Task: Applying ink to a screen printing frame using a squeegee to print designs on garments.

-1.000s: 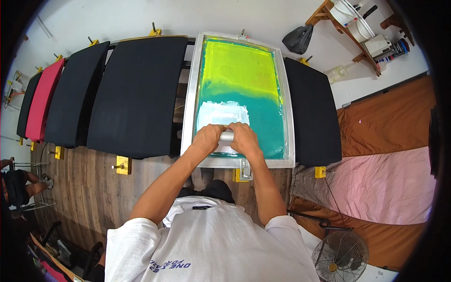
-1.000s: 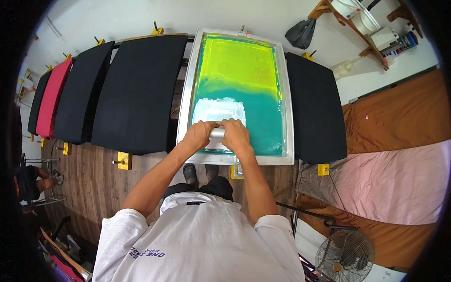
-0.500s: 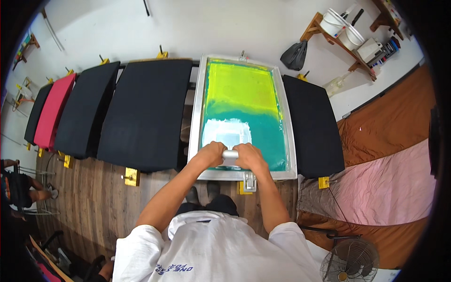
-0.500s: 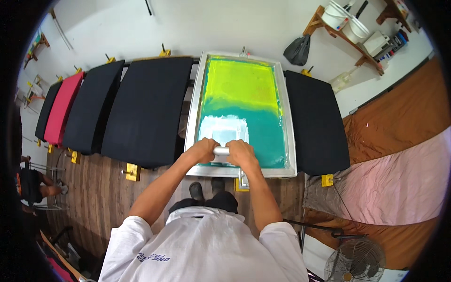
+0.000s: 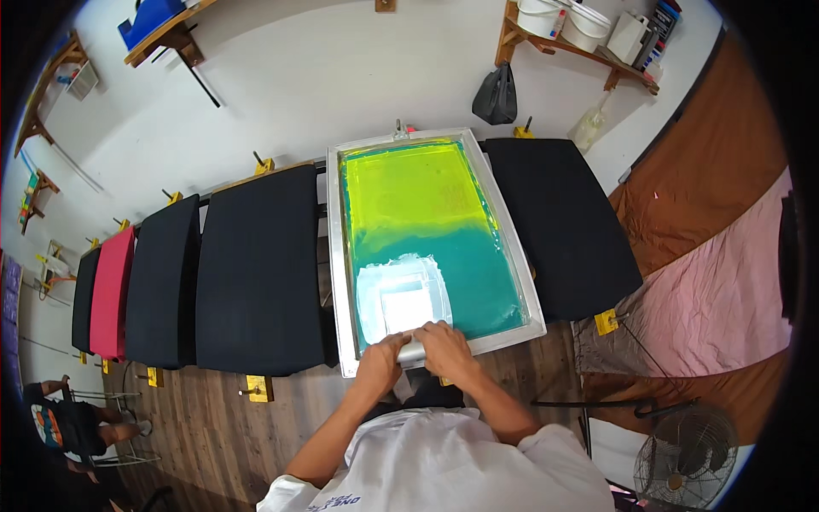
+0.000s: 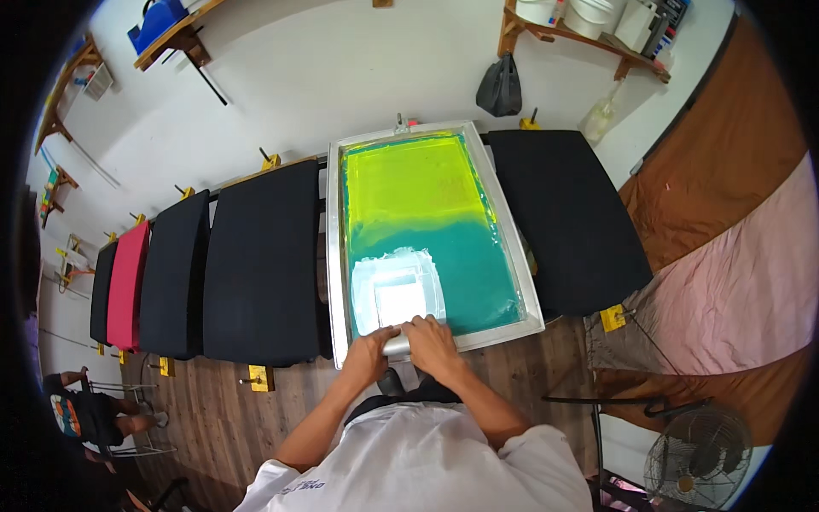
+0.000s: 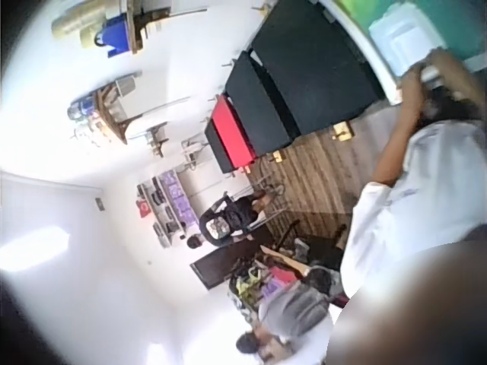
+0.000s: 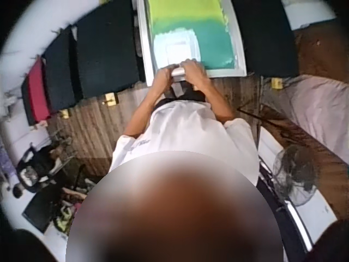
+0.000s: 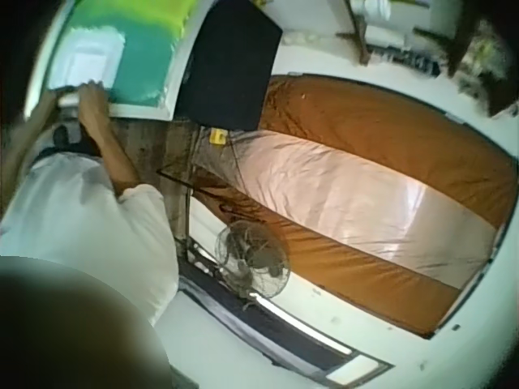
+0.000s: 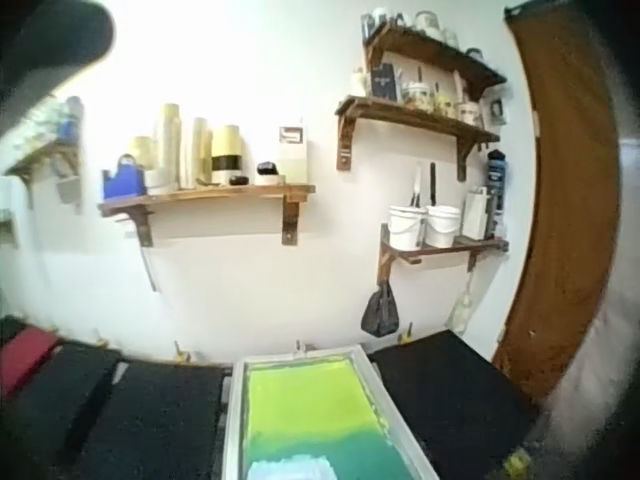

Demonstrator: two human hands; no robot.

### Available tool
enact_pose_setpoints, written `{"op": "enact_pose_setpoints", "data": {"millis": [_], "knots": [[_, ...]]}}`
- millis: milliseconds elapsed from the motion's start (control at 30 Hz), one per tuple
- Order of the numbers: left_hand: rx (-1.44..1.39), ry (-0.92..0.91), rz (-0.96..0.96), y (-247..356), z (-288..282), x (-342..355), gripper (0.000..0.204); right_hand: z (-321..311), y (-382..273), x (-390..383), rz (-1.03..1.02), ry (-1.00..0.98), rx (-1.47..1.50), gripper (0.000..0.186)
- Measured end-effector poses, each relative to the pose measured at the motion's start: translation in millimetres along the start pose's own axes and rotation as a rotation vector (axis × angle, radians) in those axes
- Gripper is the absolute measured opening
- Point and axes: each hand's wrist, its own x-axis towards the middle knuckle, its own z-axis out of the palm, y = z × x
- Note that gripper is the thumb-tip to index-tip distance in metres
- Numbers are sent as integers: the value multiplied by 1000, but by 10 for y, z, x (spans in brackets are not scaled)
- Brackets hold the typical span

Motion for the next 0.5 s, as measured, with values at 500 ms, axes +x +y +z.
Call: {"op": "enact_pose_setpoints", "data": {"millis": [500], "knots": [[-45,54,5,-141,62,111,67,183,100,227,-88,159,43,36]]}}
